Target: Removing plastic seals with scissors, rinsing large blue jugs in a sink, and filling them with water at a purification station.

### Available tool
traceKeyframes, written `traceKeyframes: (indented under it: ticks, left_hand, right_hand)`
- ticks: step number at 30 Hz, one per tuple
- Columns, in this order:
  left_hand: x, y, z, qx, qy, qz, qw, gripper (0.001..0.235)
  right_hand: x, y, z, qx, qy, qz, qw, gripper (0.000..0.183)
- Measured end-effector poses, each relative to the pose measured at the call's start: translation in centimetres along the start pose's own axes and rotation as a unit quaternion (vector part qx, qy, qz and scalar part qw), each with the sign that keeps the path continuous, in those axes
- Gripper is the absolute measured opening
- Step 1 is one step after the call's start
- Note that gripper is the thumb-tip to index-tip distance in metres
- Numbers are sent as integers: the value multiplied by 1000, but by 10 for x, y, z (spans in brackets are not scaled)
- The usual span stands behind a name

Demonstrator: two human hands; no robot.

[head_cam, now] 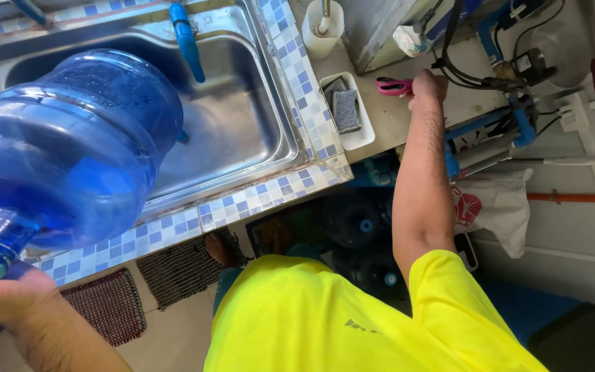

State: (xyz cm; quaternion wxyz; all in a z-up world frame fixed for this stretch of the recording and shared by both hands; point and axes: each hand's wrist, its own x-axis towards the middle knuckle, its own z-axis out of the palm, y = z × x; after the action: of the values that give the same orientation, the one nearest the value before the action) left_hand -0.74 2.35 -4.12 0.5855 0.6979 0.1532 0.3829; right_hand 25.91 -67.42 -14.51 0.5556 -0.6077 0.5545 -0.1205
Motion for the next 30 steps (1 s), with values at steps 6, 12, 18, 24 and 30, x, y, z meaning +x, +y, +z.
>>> traceKeyframes:
  ticks: [6, 12, 18, 24, 30]
  left_hand:
    - [0, 6, 5, -4, 34, 0, 999, 62]
    - [3, 7, 6, -56, 59, 1, 997, 32]
    - [1, 2, 5, -44, 53, 5, 998, 39]
    - [5, 35, 27, 38, 85, 51, 994, 33]
    - [12, 46, 22, -126, 55, -24, 990, 22]
  right_hand:
    - [-7, -7, 11, 101, -21, 43, 994, 20]
    - [-47, -12, 6, 105, -13, 17, 994, 18]
    - [-15, 7, 12, 109, -69, 34, 991, 20]
    - [44, 75, -31, 96, -236, 91, 963, 14]
    - [-317, 38, -58, -100, -463, -235, 849, 25]
